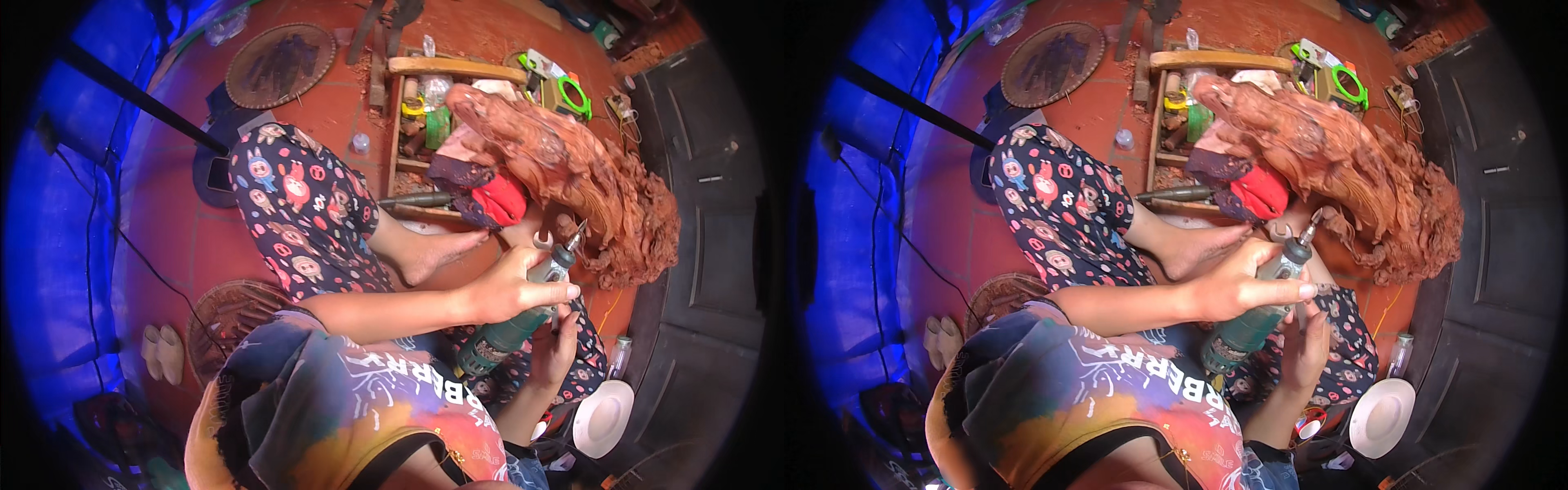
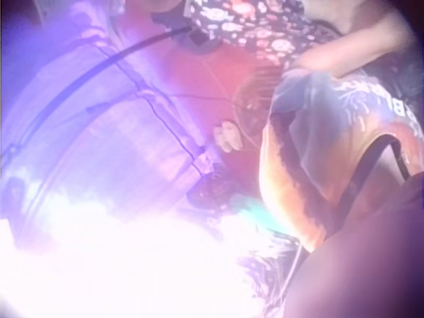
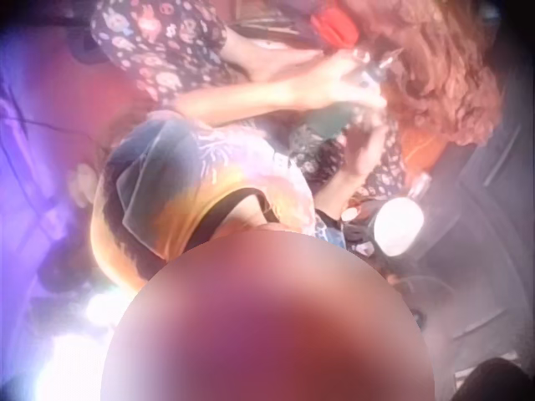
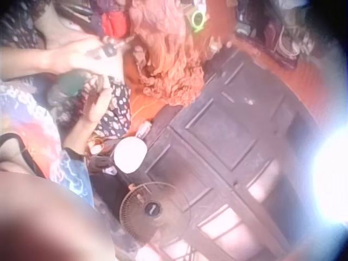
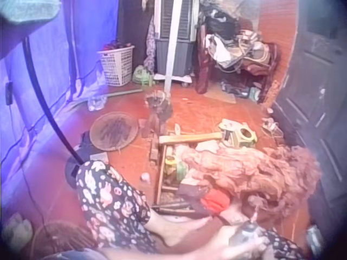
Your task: The person sits on the floor and carves a large piece of wood using a rotary tool. They frequently change the drill bits, adjusting the tool and handling the wood to refine the carving details.
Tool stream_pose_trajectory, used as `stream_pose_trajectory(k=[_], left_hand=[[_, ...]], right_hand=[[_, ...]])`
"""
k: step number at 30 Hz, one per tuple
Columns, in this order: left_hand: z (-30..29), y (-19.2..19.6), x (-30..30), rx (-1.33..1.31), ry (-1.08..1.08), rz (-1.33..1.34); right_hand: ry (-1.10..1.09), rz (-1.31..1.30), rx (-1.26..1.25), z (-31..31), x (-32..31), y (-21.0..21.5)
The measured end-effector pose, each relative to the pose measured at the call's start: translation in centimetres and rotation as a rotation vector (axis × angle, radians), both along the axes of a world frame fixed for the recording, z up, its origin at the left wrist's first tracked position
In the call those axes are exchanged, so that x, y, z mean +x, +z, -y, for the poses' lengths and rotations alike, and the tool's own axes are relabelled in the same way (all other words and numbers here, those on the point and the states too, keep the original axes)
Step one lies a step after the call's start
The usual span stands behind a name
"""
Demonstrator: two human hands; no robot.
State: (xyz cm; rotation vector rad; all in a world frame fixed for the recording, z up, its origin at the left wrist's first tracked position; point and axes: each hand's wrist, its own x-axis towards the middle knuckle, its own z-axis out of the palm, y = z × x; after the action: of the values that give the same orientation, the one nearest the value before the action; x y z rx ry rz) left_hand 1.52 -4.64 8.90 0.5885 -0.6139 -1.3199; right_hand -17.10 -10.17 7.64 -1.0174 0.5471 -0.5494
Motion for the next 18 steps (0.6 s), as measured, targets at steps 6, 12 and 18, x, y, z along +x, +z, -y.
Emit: stream_pose_trajectory(k=[6, 12, 18], left_hand=[[1.4, -2.6, 0.8, 0.001, 0.143, -0.006], [1.1, -4.2, 1.6, 0.028, 0.021, -0.064], [1.7, -5.5, 2.2, 0.024, -0.008, -0.065]], right_hand=[[-0.217, -0.192, -0.065, 0.0, 3.2, -0.3], [-0.19, -0.29, -0.138, 0.8, 2.5, -1.1], [-0.258, -0.444, -0.125, -0.4, 3.3, -2.0]])
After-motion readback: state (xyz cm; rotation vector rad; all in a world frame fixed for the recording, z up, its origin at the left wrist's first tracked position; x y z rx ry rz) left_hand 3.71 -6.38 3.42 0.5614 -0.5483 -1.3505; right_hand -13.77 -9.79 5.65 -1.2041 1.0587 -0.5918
